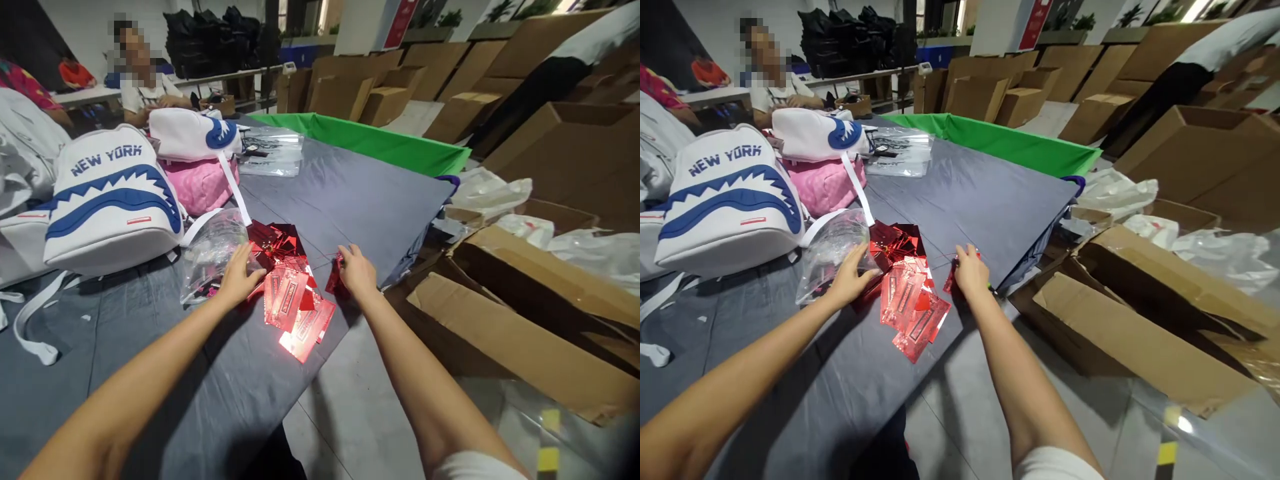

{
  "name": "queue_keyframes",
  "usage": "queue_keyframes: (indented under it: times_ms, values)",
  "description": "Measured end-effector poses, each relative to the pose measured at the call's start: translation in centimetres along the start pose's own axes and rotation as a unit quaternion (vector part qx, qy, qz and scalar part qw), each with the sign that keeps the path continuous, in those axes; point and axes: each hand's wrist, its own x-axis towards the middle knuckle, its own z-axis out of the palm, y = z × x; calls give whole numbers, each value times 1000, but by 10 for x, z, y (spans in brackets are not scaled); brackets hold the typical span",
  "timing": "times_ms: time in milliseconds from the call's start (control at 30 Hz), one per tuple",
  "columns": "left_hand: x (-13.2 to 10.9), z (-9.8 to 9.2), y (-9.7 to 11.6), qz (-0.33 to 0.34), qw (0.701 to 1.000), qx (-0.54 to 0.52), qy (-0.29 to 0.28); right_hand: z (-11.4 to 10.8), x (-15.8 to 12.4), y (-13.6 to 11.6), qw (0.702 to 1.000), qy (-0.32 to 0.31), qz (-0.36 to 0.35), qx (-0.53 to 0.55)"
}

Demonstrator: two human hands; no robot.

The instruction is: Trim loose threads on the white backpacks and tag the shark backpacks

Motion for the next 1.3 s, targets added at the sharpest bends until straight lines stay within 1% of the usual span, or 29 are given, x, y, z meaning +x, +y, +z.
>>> queue_keyframes:
  times_ms: [100,167,233,300,367,500,567,667,767,833,933,1033,1100,1200,1300]
  values:
    - [28,32,13,-21,999,-31,-6,6,26,-1,999,-37,-31,-4]
    - [39,44,15,-20,999,-42,-2,5,36,2,997,-58,-44,1]
    - [45,50,14,-15,998,-64,-6,1,38,5,997,-62,-44,13]
    - [47,54,13,-5,996,-92,-12,-4,31,7,997,-57,-40,34]
    - [47,59,12,4,993,-119,-13,-4,20,3,994,-71,-46,69]
    - [44,72,13,6,988,-155,12,8,-3,-20,978,-131,-84,136]
    - [43,77,14,3,986,-164,28,15,-9,-31,976,-132,-85,152]
    - [41,77,12,-1,985,-171,38,17,-7,-36,977,-94,-65,181]
    - [38,75,10,-5,982,-185,40,12,-1,-36,970,-44,-50,233]
    - [36,75,10,-5,979,-200,49,8,0,-39,959,-27,-64,273]
    - [30,75,15,1,973,-220,69,3,-5,-47,938,-27,-100,332]
    - [22,71,27,6,969,-232,86,-5,-11,-58,914,-39,-116,387]
    - [16,68,35,9,967,-242,84,-12,-11,-65,899,-58,-123,417]
    - [6,67,45,7,961,-265,76,-24,-8,-80,876,-114,-141,447]
    - [-6,69,47,-9,953,-288,95,-32,-10,-97,846,-188,-161,472]
